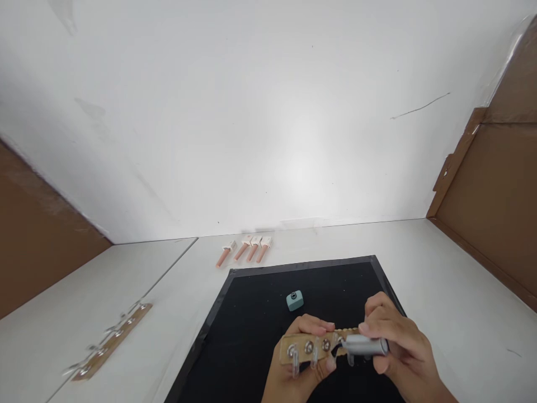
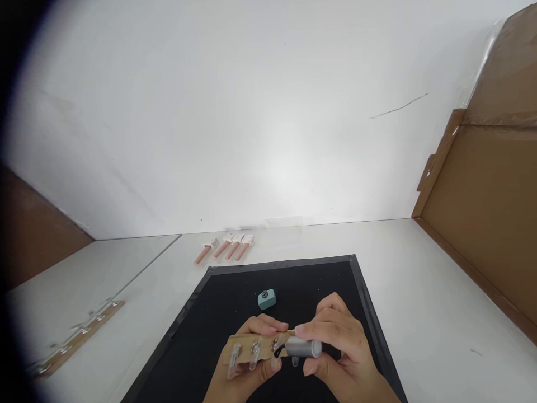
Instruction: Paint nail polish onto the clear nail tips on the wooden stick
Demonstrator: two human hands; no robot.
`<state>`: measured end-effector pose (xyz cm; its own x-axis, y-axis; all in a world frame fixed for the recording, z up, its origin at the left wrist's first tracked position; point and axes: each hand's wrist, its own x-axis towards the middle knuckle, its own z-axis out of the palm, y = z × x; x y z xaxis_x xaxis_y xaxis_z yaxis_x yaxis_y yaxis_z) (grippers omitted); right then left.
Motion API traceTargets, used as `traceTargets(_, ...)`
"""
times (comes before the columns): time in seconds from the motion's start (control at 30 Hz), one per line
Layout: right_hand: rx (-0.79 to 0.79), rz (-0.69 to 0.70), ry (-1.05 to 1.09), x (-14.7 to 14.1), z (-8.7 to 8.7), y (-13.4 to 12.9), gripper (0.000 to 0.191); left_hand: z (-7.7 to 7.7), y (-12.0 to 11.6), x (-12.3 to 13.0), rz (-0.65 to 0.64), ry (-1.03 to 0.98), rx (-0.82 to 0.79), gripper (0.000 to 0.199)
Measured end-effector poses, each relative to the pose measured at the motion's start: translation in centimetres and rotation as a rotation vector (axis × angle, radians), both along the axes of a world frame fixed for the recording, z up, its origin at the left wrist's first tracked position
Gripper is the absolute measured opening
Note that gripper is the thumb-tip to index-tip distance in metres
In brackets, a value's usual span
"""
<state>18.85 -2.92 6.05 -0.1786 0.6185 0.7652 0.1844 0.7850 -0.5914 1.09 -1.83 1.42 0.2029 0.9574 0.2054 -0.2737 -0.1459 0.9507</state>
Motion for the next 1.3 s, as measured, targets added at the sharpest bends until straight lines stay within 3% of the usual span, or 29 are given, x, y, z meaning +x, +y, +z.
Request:
traceTargets(0.17,-0.029,-0.081,0.045,0.3,-0.5,-0.2,0.024,-0.1,0.1,0.1,-0.031,-0.008,0.016,0.019)
traceTargets(0.23,-0.048,-0.095,0.073,0.4,-0.6,-0.2,0.024,0.1,-0.1,0.3,0.022,-0.06,-0.013,0.018)
traceTargets(0.4,-0.087,-0.034,0.133,0.4,-0.3,-0.2,0.023,0.5,-0.4,0.8,0.063,-0.156,-0.133,0.022)
traceTargets(0.5,-0.116,0.035,0.135,0.1,0.0,-0.3,0.023,0.0,0.2,0.6,-0.041,-0.227,-0.147,0.024)
traceTargets(0.57,-0.147,0.049,0.143,0.0,0.1,-0.4,0.023,-0.3,0.6,0.4,-0.233,-0.233,-0.171,0.028)
traceTargets(0.83,-0.335,0.074,0.347,0.1,-0.9,-0.5,0.022,1.1,-0.4,0.0,-0.544,-0.314,-0.61,0.039)
traceTargets(1.0,-0.279,0.03,0.371,-0.2,-0.8,-0.6,0.02,1.9,-0.5,-0.2,-0.637,-0.346,-0.709,0.039)
traceTargets(1.3,-0.172,0.03,0.215,-0.4,-0.1,-0.5,0.021,1.7,0.0,0.2,-0.661,-0.359,-0.722,0.038)
